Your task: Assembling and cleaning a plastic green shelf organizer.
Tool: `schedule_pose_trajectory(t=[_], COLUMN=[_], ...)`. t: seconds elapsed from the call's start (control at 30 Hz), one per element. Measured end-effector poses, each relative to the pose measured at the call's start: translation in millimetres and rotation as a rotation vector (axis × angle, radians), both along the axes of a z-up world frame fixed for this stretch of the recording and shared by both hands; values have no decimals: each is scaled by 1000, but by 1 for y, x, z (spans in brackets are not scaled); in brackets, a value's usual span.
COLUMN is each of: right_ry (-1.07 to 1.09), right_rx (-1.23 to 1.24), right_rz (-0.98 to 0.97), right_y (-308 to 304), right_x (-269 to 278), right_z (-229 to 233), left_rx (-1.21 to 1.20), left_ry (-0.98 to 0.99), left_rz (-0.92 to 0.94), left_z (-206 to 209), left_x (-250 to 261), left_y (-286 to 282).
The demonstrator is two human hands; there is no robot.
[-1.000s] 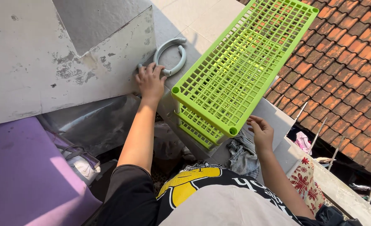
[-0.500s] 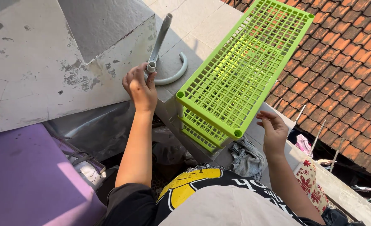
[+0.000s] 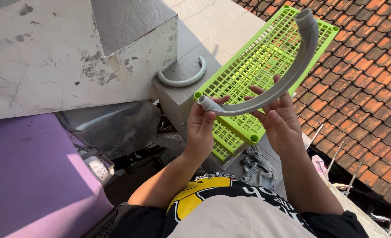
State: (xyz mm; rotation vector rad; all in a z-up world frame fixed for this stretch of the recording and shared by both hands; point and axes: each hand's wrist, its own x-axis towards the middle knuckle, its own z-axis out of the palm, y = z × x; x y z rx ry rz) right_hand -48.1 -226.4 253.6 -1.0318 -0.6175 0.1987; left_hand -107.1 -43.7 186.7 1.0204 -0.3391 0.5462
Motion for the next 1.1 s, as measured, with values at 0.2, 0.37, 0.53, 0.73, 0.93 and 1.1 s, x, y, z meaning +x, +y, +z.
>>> schedule_pose_trajectory(t=[0.2, 0.37, 0.53, 0.73, 0.93, 1.1], right_ry=[-92, -195, -454, -554, -583, -578], right_rx=[127, -410, -995, -1075, -1039, -1041], right_rz=[75, -154, -333, -308, -317, -302], right_y=[-15, -21, 8, 26, 31, 32], right_x=[14, 9, -4, 4, 6, 0], right_z=[-4, 53, 67, 46, 38, 39], left_rx=[191, 224, 304, 407, 392, 521], left_ry=[72, 64, 86, 279, 252, 280], left_rz=[-47, 274, 543, 517, 418, 420], left_z=[9, 8, 17, -3, -11, -6], left_x=[-9, -7, 1, 24, 37, 41], left_y=[-13, 24, 56, 73, 80, 78])
